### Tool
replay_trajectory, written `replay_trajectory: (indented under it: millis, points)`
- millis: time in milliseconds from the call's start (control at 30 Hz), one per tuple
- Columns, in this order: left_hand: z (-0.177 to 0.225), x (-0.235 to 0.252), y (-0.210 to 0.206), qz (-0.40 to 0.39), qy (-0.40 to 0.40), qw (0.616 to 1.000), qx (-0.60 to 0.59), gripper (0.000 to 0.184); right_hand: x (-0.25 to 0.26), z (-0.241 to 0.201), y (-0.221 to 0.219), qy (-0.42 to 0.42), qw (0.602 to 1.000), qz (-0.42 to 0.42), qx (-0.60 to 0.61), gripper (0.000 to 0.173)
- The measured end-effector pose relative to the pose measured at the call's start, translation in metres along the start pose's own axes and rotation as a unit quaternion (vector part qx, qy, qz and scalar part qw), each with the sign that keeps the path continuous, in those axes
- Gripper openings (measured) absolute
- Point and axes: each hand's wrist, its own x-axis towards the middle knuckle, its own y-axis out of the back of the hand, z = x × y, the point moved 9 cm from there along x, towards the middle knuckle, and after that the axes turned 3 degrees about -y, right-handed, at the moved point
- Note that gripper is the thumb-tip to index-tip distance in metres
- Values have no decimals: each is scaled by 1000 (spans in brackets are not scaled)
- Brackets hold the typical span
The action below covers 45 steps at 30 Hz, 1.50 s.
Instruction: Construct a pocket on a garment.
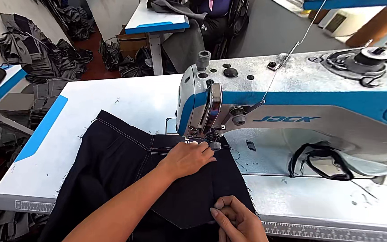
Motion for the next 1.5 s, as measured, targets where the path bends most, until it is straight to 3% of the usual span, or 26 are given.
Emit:
replay_trajectory:
  millis: [167, 300, 400, 467, 567, 600, 667, 733, 833, 900, 1033, 1333, 1500]
  points:
    - [-2, -1, -2, 12, 44, 999, 18, 27, 3, -4, 2, -23, 999, -18, -25, 7]
    - [12, -4, 9, 76, -23, 996, 28, 15, 5, -4, 1, -38, 998, -36, -28, 7]
    - [22, -4, 11, 86, -31, 994, 56, 16, 6, -5, 0, -47, 997, -44, -30, 7]
    - [24, -5, 6, 40, 22, 998, 47, 21, 6, -6, 0, -52, 995, -58, -56, 7]
    - [33, -25, -7, -85, 154, 984, 14, 59, 13, -14, 7, -20, 982, -91, -162, 13]
    - [38, -35, -10, -126, 186, 974, -3, 64, 19, -19, 13, 12, 975, -86, -204, 15]
    - [44, -50, -16, -172, 225, 958, -46, 65, 40, -33, 28, 109, 953, -33, -280, 18]
    - [43, -57, -16, -170, 247, 953, -42, 67, 67, -48, 36, 192, 924, 51, -328, 24]
    - [40, -58, -14, -173, 271, 946, -39, 69, 103, -61, 26, 241, 877, 114, -399, 19]
    - [35, -59, -12, -175, 295, 937, -59, 75, 114, -61, 19, 247, 862, 126, -423, 15]
    - [22, -69, -10, -211, 354, 908, -77, 105, 119, -52, 19, 227, 860, 123, -440, 23]
    - [24, -67, -14, -254, 363, 892, -94, 106, 131, -41, 32, 202, 864, 94, -451, 43]
    - [29, -68, -13, -259, 365, 889, -92, 105, 132, -39, 34, 198, 870, 78, -444, 42]
